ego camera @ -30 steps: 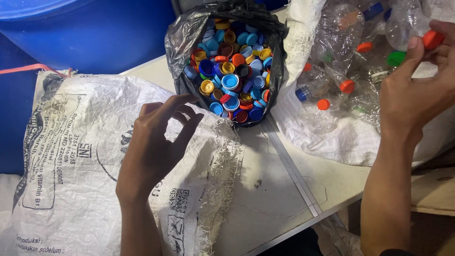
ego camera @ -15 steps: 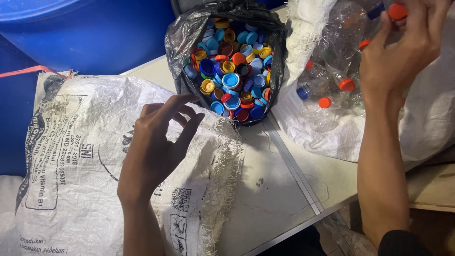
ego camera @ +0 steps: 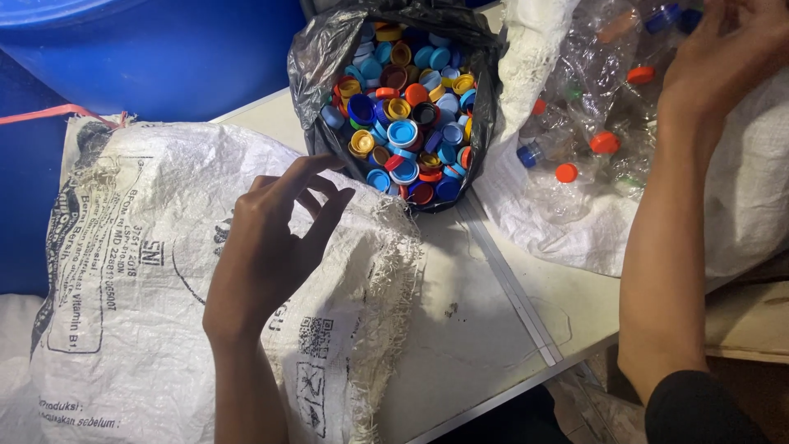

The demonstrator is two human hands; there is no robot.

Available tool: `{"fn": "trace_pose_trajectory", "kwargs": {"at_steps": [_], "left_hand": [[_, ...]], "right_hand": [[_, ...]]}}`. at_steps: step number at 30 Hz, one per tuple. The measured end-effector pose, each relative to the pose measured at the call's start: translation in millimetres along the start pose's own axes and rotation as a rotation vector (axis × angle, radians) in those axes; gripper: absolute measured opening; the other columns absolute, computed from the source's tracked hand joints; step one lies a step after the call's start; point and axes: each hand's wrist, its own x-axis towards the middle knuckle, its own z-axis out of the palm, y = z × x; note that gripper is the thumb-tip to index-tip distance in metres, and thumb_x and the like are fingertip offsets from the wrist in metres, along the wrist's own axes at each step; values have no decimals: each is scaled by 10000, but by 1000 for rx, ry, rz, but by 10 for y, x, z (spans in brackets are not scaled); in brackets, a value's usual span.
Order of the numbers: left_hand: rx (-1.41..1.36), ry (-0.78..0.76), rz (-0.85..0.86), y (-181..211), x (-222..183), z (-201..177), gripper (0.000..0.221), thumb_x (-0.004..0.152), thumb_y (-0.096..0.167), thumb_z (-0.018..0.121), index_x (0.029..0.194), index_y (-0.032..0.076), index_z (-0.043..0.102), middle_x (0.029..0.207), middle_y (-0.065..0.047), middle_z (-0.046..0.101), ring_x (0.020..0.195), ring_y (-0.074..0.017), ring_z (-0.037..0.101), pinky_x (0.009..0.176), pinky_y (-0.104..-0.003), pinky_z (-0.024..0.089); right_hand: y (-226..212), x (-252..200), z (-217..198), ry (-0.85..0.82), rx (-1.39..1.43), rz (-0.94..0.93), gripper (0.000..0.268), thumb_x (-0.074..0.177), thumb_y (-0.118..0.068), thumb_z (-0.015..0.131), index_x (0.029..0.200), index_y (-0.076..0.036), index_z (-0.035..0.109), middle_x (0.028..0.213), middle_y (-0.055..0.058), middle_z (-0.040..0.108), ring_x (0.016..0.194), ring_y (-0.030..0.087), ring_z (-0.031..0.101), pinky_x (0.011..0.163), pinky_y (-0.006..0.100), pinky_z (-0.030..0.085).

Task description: Capping plastic bottles with colorful plastic caps.

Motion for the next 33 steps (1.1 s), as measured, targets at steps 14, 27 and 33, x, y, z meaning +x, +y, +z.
{"fn": "trace_pose_trajectory", "kwargs": {"at_steps": [14,27,33], "left_hand": [[511,-534,-504,-172,-385,64,157,903,196,712,784,93,706,604,-37,631,487,-163,499,488,-360,497],[198,125,-263,142,-542,-886,82,896,13,731,832,-17,691,645,-56,663,574,-96,641,493,-246,501],[130,257,-181,186,-807,-1045,63,945,-60,700,918,-55,644,748,-55,631,712,-90,619,670,-229,466]], "right_hand": [[-2479,429,-642,-952,324,35,283,1032,-67,580,1288,48,618,1125,214,657,954,302,676,811,423,538],[-3833,-921,448,-1548,439,-294,459,988,-355,579,1230,35,592,1241,243,631,1057,422,641,927,526,479],[-4006,-1343,951,-1128,374,-475,567,777,-561,730,856,0,710,1187,271,641,1181,429,601,1005,666,396]]}}
